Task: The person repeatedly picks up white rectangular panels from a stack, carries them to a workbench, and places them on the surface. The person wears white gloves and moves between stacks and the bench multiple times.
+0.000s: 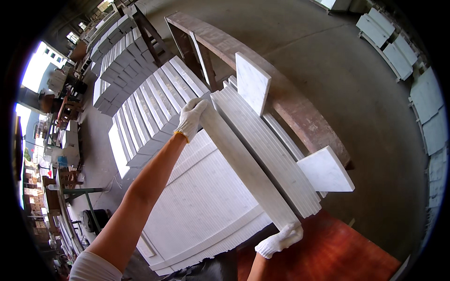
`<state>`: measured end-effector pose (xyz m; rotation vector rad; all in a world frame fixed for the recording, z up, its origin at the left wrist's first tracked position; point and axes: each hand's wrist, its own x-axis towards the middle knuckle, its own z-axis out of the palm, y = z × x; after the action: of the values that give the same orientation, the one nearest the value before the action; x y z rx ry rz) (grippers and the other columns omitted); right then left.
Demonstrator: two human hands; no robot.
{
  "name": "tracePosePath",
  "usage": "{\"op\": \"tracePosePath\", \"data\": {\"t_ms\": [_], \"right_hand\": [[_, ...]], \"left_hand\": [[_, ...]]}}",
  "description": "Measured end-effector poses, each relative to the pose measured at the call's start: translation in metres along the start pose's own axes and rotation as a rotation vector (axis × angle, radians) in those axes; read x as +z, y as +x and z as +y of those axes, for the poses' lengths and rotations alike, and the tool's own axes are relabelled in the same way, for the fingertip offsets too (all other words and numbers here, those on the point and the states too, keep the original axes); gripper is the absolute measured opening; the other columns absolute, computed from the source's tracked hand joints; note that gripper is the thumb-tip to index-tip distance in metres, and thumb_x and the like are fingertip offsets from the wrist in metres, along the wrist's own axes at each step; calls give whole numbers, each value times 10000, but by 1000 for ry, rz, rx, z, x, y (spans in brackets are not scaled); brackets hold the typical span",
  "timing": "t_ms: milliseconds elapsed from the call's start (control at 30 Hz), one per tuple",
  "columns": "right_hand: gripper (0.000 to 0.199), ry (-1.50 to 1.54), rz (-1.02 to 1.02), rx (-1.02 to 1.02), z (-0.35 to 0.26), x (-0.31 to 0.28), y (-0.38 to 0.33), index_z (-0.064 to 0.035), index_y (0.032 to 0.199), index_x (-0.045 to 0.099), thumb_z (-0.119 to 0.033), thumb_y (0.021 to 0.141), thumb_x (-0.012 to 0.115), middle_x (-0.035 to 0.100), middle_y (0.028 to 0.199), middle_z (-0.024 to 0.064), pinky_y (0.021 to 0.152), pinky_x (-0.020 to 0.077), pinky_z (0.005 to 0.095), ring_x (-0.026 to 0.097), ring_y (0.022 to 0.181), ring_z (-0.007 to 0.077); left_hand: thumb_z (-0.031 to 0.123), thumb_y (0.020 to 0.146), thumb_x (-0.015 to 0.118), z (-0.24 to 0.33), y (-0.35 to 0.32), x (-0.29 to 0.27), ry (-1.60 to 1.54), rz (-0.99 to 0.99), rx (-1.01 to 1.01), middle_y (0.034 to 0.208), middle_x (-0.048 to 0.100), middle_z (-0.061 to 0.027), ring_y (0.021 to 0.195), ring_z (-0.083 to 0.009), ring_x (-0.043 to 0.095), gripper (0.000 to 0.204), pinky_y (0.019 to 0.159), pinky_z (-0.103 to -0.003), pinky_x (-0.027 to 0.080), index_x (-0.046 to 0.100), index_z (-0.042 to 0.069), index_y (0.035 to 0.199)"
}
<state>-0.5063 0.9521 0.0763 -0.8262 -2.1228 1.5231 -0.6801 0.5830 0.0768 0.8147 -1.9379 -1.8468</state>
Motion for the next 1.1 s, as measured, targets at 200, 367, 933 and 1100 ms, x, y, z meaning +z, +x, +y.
{"op": "tracePosePath", "data": {"t_ms": [200,367,933,1100], "right_hand": [[496,-11,25,-31,7,-1,-6,54,1189,462,-373,944,524,520,1164,192,915,452,382,536,1042,261],[509,-4,57,12,-6,3,-7,66,1217,475,-366,950,506,523,1196,206,925,448,380,536,1064,273],[437,109,-121,-192,23,3,14,68,1037,538,-341,936,421,552,1037,158,857,440,375,539,947,251],[436,287,-94,-171,26,13,13,42,1003,543,-370,920,428,553,1009,153,849,443,385,545,930,259]], "left_hand": [[239,878,639,1,-2,-9,-21,-24,-24,960,654,-48,897,-122,594,309,814,-261,474,642,-2,1072],[221,876,640,4,0,-6,-49,-47,-44,970,666,-50,893,-124,609,302,806,-261,483,658,-5,1075],[175,891,536,2,23,-24,-12,-308,-131,953,664,-56,864,-151,602,247,823,-284,479,671,16,1024],[183,882,472,-25,43,-37,-75,-453,95,974,652,-99,881,-192,606,268,833,-300,484,657,0,950]]}}
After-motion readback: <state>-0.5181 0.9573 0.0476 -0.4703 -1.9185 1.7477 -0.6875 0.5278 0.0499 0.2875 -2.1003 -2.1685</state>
